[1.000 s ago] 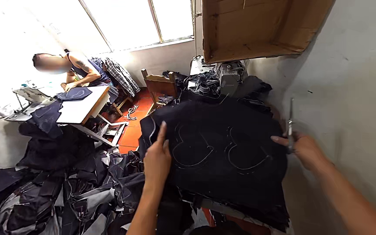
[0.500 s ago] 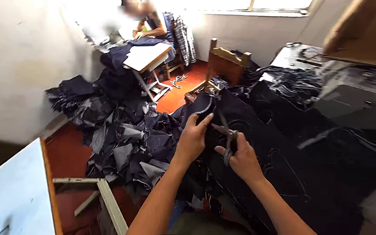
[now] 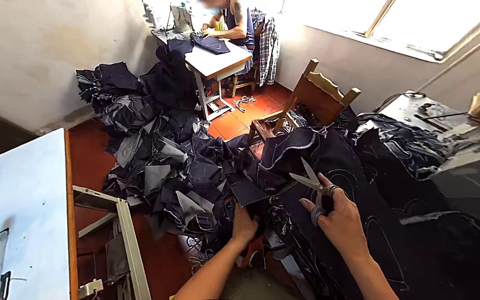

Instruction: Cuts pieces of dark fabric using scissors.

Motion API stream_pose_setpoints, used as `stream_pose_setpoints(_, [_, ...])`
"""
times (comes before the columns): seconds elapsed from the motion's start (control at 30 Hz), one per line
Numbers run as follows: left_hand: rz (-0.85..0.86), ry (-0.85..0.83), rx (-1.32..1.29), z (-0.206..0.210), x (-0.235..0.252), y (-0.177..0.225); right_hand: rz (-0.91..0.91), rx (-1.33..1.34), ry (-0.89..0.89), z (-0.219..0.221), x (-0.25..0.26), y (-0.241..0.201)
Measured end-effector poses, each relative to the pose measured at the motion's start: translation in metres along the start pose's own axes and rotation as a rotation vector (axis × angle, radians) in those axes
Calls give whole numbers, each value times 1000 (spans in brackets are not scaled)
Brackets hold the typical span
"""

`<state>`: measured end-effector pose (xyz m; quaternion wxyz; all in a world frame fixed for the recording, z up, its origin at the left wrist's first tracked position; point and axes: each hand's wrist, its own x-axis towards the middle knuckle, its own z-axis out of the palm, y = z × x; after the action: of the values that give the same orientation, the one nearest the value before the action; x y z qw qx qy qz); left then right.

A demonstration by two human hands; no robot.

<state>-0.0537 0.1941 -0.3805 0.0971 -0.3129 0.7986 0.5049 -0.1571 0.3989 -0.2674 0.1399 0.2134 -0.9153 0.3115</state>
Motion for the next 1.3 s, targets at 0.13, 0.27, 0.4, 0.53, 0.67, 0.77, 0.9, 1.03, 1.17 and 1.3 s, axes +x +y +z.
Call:
stream_pose_setpoints(0.13, [26,-77,137,-11,10,0,26,-5,-12,0,1,-5])
stream_pose_setpoints(0.27, [160,-147,537,-51,0,31,26,-2,-21,-3,3,-6])
stream_pose_setpoints(0.4, [500,540,457,-146,25,33,28,4,-37,-8,5,-7])
stream_pose_setpoints(0.53, [891,287,568,-106,-13,15,33,-11,-41,-9,6,-7])
stream_pose_setpoints(0.67, [316,-192,355,-31,11,17,33,-6,-53,-9,10,-14])
stream_pose_setpoints(0.77, [166,-351,261,-17,27,4,38,-17,-88,-14,7,-11])
stream_pose_setpoints(0.9, [422,-402,296,-84,36,-25,65,21,-131,-15,14,-10])
stream_pose_setpoints(1.03, [596,-630,363,-165,19,20,124,38,-155,-21,19,-9])
stream_pose_setpoints(1.17, [631,-757,542,-194,-1,67,79,28,2,-46,15,-37])
stream_pose_setpoints(1.3, [659,-714,574,-195,-1,72,225,535,-471,-82,-30,-63])
